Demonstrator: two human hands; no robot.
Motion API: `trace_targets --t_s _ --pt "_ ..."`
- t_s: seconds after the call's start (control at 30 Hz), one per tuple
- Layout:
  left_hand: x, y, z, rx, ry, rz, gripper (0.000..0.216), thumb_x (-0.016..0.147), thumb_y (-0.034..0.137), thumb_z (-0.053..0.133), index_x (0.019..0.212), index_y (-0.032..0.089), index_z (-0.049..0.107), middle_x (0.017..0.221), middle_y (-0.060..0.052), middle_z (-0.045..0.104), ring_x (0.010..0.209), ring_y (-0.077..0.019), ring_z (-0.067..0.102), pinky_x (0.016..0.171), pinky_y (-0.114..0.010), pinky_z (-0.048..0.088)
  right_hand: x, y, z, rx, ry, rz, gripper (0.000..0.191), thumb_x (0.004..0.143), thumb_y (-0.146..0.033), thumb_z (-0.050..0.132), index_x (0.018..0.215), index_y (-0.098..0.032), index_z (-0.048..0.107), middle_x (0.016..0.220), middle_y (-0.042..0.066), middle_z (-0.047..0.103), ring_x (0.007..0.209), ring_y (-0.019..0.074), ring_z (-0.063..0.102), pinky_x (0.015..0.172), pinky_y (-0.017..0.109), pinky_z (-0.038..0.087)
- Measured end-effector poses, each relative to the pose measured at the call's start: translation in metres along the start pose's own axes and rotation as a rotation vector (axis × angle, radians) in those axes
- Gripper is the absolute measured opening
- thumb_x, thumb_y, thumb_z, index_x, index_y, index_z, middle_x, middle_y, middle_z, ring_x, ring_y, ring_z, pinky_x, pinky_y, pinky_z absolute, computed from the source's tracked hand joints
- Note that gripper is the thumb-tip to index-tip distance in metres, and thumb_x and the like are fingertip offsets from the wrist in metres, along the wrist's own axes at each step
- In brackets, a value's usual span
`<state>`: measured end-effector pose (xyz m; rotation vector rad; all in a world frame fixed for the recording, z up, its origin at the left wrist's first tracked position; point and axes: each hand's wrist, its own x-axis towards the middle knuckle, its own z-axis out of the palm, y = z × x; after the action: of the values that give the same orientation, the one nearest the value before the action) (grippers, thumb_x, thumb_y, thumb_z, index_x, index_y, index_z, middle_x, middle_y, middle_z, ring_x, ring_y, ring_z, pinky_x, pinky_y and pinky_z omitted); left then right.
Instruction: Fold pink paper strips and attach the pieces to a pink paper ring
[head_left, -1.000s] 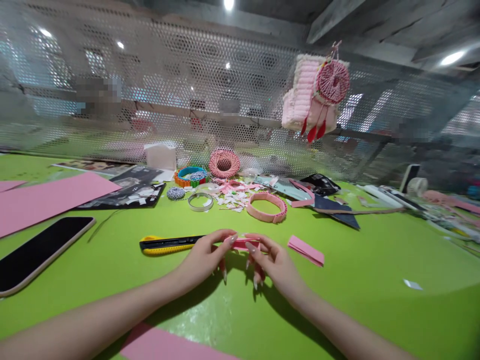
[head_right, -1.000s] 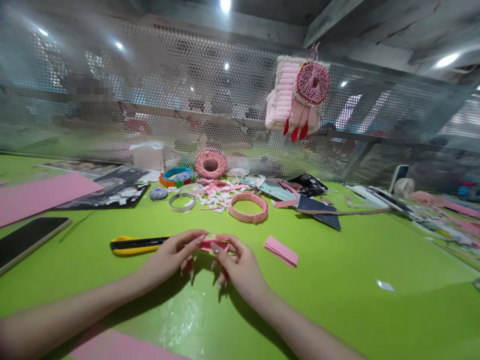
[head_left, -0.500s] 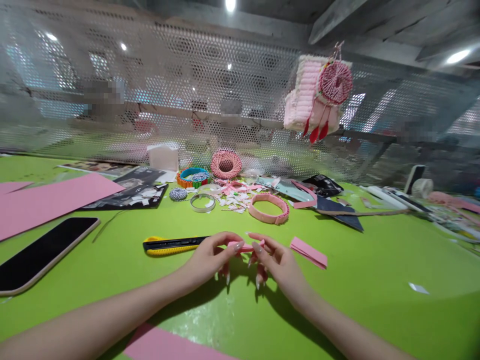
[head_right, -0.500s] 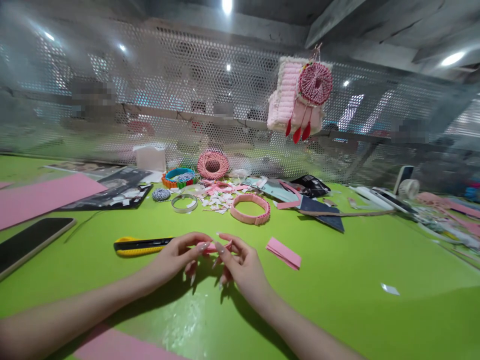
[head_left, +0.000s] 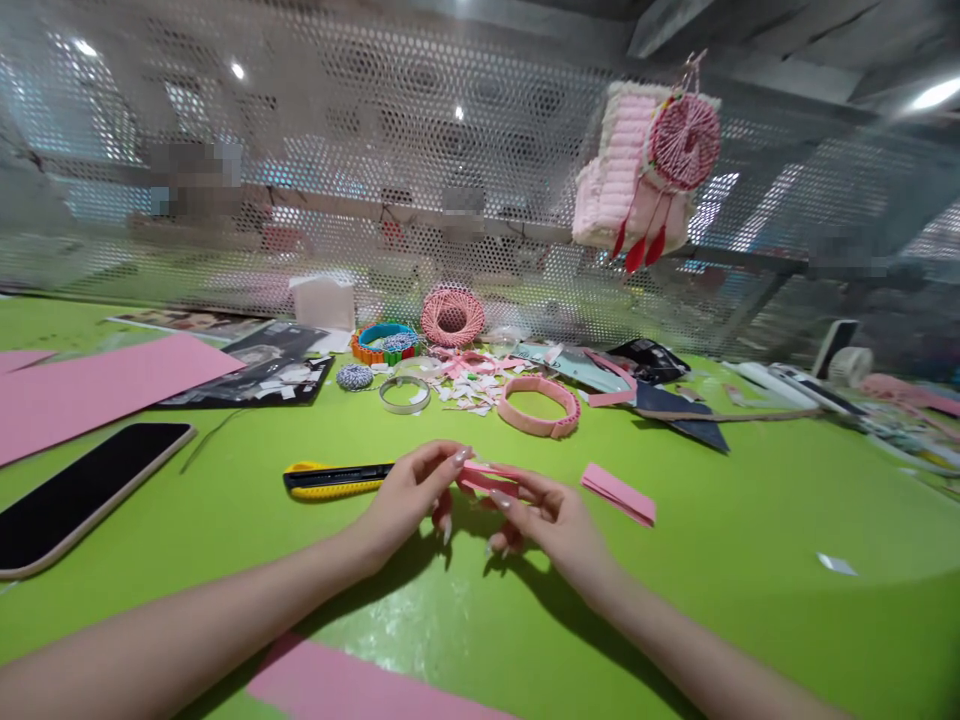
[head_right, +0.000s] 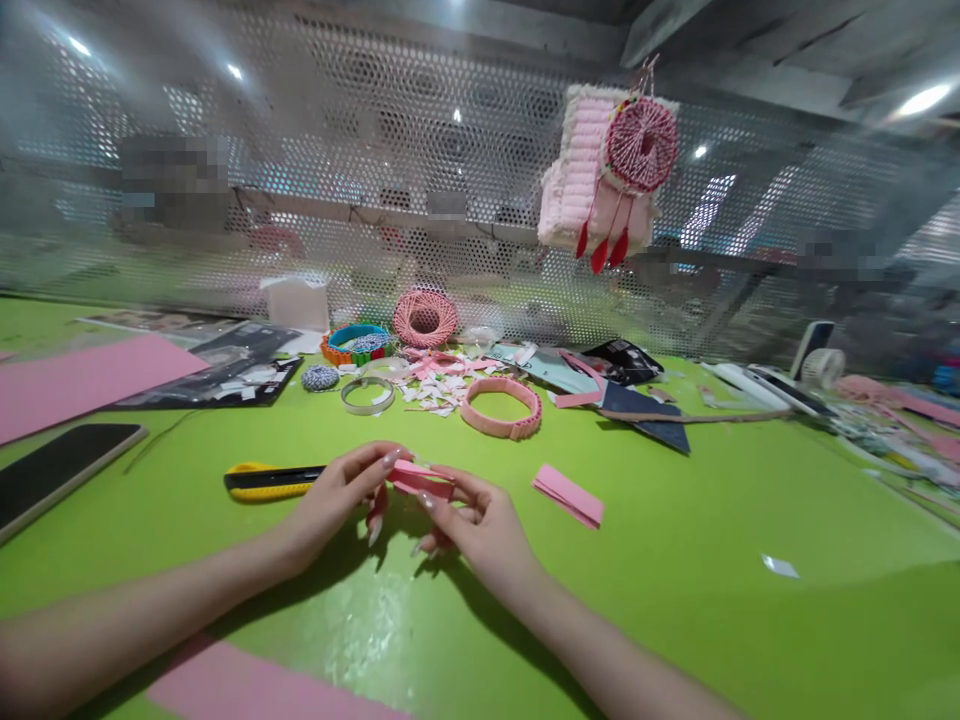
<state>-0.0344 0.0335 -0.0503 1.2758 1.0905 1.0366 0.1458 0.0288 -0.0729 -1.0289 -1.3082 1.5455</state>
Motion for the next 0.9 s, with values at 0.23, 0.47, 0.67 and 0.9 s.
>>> trace_targets --t_s 0.23,0.47,0.67,0.9 --pt "-0.001 -0.001 0.001 0.006 -0.006 0.027 0.046 0.079 0.053 0.061 0.11 0.019 0.055 0.068 0.006 0.056 0.041 -0.0048 0.048 0.04 -0.018 0.044 0.0 -0.005 -0.001 0.07 -0.012 0.039 0.048 0.065 -0.035 0.08 0.105 -0.012 0.067 0.075 0.008 0.072 0.054 0.0149 0.067 0.05 0.024 0.051" --pt "0.001 -0.003 0.0 0.037 -0.086 -0.019 0.072 0.063 0.04 0.079 0.124 0.019 0.047 0.081 0.003 0.058 0.045 -0.0038 0.046 0.042 -0.018 0.045 -0.001 -0.016 0.002 0.067 0.075 0.07 0.047 0.059 -0.022 0.078 0.104 -0.012 0.068 0.068 0.004 0.07 0.051 0.0129 0.064 0.05 0.023 0.048" --pt "0.004 -0.005 -0.003 0.1 -0.032 -0.029 0.05 0.07 0.045 0.072 0.109 0.016 0.057 0.081 0.001 0.061 0.042 -0.0038 0.049 0.043 -0.019 0.041 -0.002 -0.016 0.001 0.017 0.094 0.052 0.045 0.065 -0.031 0.078 0.104 -0.012 0.065 0.063 0.002 0.068 0.052 0.0144 0.065 0.051 0.026 0.048" --pt "0.004 -0.002 -0.004 0.113 0.0 -0.036 0.047 0.066 0.043 0.075 0.101 0.017 0.057 0.075 0.002 0.062 0.04 -0.0049 0.048 0.042 -0.02 0.04 -0.002 -0.015 -0.001 0.118 0.066 0.05 0.045 0.074 -0.041 0.068 0.108 -0.013 0.059 0.079 0.007 0.071 0.054 0.0147 0.066 0.048 0.023 0.048"
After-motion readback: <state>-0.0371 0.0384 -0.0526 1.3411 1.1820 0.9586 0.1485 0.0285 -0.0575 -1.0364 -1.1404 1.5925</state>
